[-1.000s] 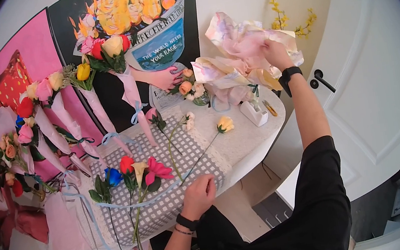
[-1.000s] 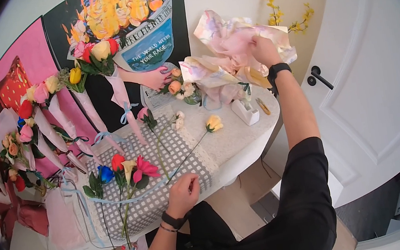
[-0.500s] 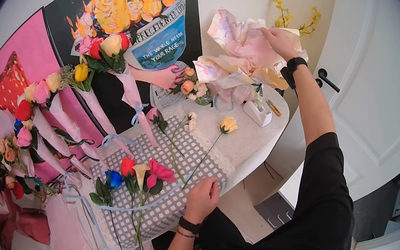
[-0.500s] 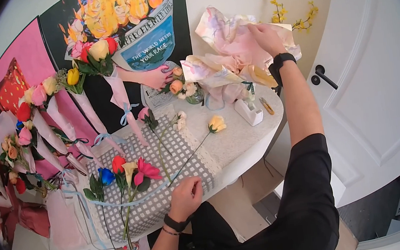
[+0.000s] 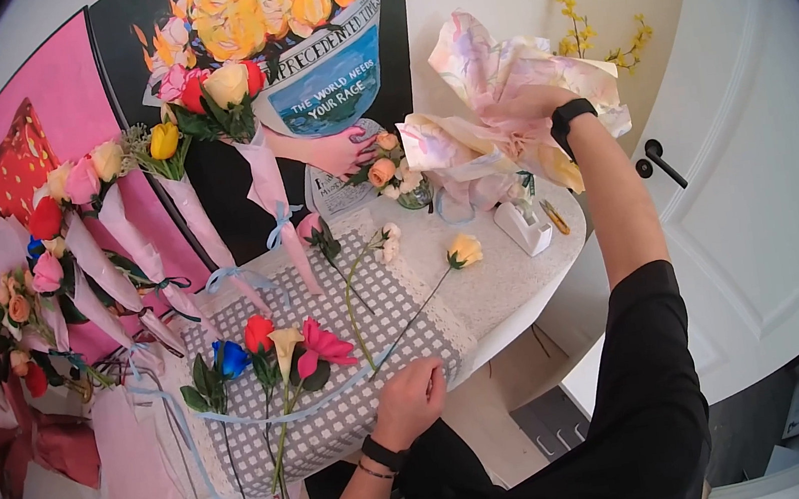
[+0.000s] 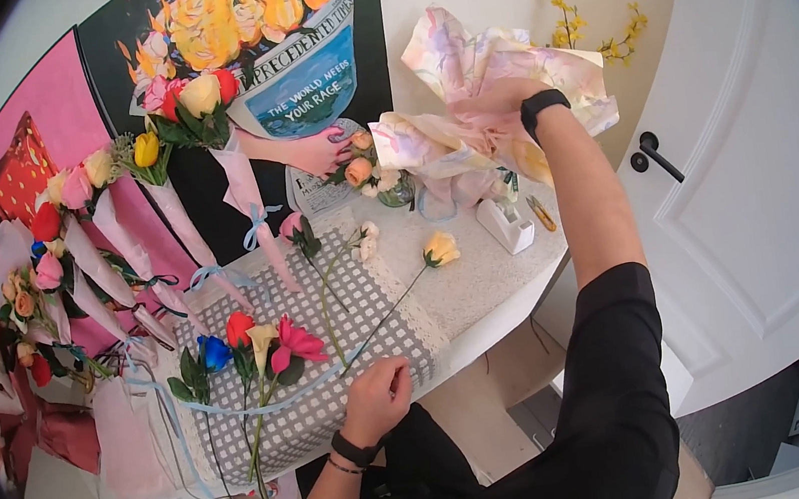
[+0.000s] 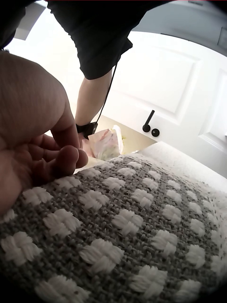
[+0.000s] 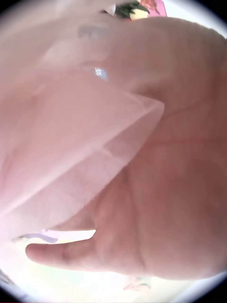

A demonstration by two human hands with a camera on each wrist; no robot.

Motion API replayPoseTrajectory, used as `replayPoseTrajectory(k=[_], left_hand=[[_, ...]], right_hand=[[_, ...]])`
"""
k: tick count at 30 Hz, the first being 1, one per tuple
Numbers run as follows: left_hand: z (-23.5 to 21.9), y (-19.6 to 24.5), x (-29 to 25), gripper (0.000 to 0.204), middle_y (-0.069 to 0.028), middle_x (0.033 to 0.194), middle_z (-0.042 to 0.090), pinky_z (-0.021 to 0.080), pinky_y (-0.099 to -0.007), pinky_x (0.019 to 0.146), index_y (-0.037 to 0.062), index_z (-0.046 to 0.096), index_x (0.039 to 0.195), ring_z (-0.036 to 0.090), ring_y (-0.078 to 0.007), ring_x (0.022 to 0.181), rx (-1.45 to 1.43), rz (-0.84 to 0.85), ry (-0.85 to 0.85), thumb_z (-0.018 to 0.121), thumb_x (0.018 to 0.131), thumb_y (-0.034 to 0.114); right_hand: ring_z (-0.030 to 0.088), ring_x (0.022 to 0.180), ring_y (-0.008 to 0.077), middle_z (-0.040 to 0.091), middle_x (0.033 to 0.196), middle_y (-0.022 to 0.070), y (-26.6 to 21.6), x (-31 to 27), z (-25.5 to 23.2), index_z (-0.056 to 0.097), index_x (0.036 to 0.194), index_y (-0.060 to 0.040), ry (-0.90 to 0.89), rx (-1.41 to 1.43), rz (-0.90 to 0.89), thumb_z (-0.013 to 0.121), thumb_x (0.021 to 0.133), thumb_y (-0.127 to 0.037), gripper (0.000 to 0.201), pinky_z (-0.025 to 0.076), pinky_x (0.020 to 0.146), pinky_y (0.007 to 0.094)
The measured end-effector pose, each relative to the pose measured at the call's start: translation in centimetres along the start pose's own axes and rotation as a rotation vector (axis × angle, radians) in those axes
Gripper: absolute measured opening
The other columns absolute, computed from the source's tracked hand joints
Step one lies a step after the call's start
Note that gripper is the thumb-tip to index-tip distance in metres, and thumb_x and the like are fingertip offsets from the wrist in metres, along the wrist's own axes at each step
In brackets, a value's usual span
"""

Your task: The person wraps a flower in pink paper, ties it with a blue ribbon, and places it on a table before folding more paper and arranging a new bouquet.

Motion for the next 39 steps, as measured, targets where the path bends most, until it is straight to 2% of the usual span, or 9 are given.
replayPoseTrajectory(k=[5,7,14,17,22,28,35,37,39], left_hand=[[0.1,-0.1,-0.2,0.011,-0.0127,0.081,0.065,0.052,-0.0368,0.060,0.0022,0.064,0.094,0.065,-0.0288,0.068,0.005,0.003,0.007,0.064,0.084,0.001],[0.0,-0.1,-0.2,0.011,-0.0117,0.079,0.065,0.051,-0.0344,0.059,0.0016,0.064,0.095,0.064,-0.0257,0.065,0.006,0.027,0.026,0.065,0.084,0.001],[0.1,-0.1,-0.3,0.011,-0.0104,0.079,0.065,0.051,-0.0325,0.057,0.0013,0.064,0.095,0.063,-0.0230,0.062,0.014,0.041,0.027,0.065,0.084,0.000],[0.1,-0.1,-0.3,0.011,-0.0116,0.080,0.065,0.052,-0.0377,0.060,0.0032,0.063,0.094,0.065,-0.0292,0.068,0.024,0.024,0.005,0.064,0.083,0.002],[0.1,0.0,-0.3,0.011,-0.0104,0.078,0.065,0.050,-0.0334,0.058,0.0021,0.064,0.094,0.063,-0.0235,0.063,0.029,0.054,0.033,0.066,0.083,0.001],[0.2,-0.2,-0.2,0.011,-0.0105,0.078,0.065,0.050,-0.0337,0.058,0.0022,0.065,0.094,0.062,-0.0240,0.063,0.033,0.055,0.035,0.066,0.083,0.001],[0.0,-0.1,-0.2,0.012,-0.0100,0.079,0.065,0.050,-0.0340,0.058,0.0028,0.065,0.094,0.062,-0.0241,0.063,0.021,0.071,0.041,0.066,0.083,0.002],[0.0,-0.2,-0.2,0.012,-0.0099,0.080,0.065,0.050,-0.0342,0.058,0.0028,0.065,0.095,0.063,-0.0243,0.063,0.036,0.075,0.046,0.066,0.083,0.001],[0.1,-0.2,-0.3,0.013,-0.0099,0.080,0.065,0.050,-0.0344,0.058,0.0028,0.065,0.095,0.063,-0.0245,0.063,0.048,0.075,0.045,0.066,0.082,0.001]], right_hand=[[0.065,0.107,0.0317,0.069,0.116,0.0204,1.4,4.6,1.4,0.071,0.112,-0.0034,0.068,-0.216,0.013,0.060,0.079,-0.059,0.066,0.050,0.087,0.0411],[0.068,0.098,0.0369,0.071,0.104,0.0221,1.6,5.9,1.0,0.073,0.102,-0.0019,0.128,-0.268,-0.120,0.058,0.083,-0.049,0.053,0.051,0.086,0.0416],[0.068,0.091,0.0401,0.071,0.097,0.0233,1.4,2.9,-0.8,0.073,0.091,-0.0004,0.351,-0.407,-0.204,0.057,0.087,-0.030,0.034,0.052,0.080,0.0437],[0.068,0.089,0.0400,0.071,0.093,0.0233,2.4,3.4,-0.3,0.073,0.090,0.0005,0.325,-0.433,-0.234,0.056,0.085,-0.032,0.037,0.052,0.080,0.0441],[0.069,0.091,0.0390,0.071,0.098,0.0238,2.7,3.5,2.2,0.072,0.100,0.0005,0.042,-0.352,-0.146,0.057,0.081,-0.032,0.041,0.052,0.081,0.0432],[0.067,0.099,0.0391,0.070,0.110,0.0222,0.3,3.4,3.2,0.071,0.105,0.0011,0.063,-0.377,-0.173,0.059,0.083,-0.035,0.043,0.051,0.085,0.0418],[0.067,0.105,0.0360,0.069,0.114,0.0212,6.0,11.8,8.6,0.072,0.106,-0.0018,-0.103,-0.331,-0.197,0.056,0.089,-0.036,0.042,0.050,0.087,0.0426],[0.069,0.079,0.0294,0.073,0.090,0.0154,5.2,8.9,8.7,0.072,0.088,-0.0030,0.539,-0.418,-0.481,0.052,0.091,-0.035,0.038,0.050,0.068,0.0424],[0.067,0.076,0.0284,0.071,0.088,0.0142,4.6,8.4,8.5,0.071,0.086,-0.0037,0.442,-0.354,-0.436,0.052,0.091,-0.035,0.037,0.049,0.067,0.0420]])
Point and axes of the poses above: each hand's wrist, its own x-axis towards the middle knuckle, its own z-axis out of the palm, y = z × x, the point moved 5 cm from there along x, towards the middle knuckle
